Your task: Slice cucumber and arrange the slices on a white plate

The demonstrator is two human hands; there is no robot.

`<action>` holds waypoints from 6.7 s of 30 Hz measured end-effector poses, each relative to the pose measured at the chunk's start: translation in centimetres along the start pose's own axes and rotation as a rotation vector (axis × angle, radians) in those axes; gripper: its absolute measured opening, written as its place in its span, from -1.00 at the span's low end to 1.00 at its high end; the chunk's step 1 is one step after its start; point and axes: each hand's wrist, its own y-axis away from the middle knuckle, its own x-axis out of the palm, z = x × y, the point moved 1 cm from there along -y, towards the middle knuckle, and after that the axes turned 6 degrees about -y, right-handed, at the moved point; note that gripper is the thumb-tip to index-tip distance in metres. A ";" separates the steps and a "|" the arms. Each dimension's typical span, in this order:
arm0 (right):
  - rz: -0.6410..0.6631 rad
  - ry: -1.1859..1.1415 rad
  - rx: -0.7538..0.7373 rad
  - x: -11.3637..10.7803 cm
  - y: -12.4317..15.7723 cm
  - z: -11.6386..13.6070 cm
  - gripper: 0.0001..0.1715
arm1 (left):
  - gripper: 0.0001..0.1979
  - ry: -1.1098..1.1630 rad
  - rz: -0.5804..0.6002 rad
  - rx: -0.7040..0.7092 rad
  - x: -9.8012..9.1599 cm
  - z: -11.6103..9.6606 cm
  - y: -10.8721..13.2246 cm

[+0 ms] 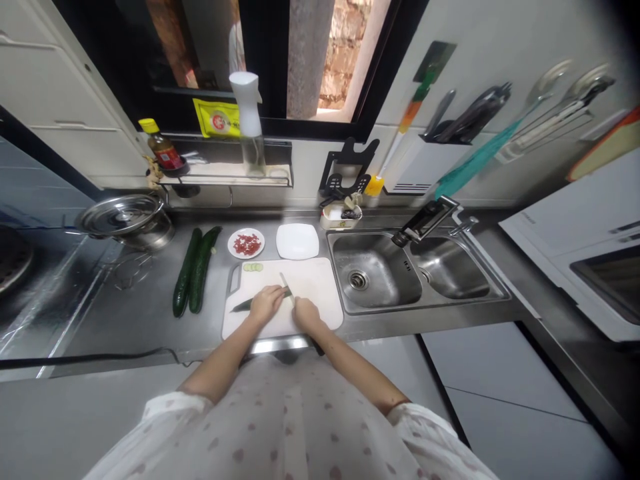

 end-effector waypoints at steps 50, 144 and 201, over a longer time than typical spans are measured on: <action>-0.037 -0.045 -0.001 -0.8 -3.1 1.5 -0.62 | -0.71 -0.013 0.009 -0.009 0.0 0.0 -0.1; -0.634 0.153 -0.293 -1.6 3.1 -8.2 -0.43 | -0.83 -0.184 0.126 -0.643 -3.3 6.4 -6.8; -0.081 -0.126 0.015 -2.2 1.1 0.4 -0.60 | -0.72 -0.062 0.085 -0.057 -0.8 0.0 0.0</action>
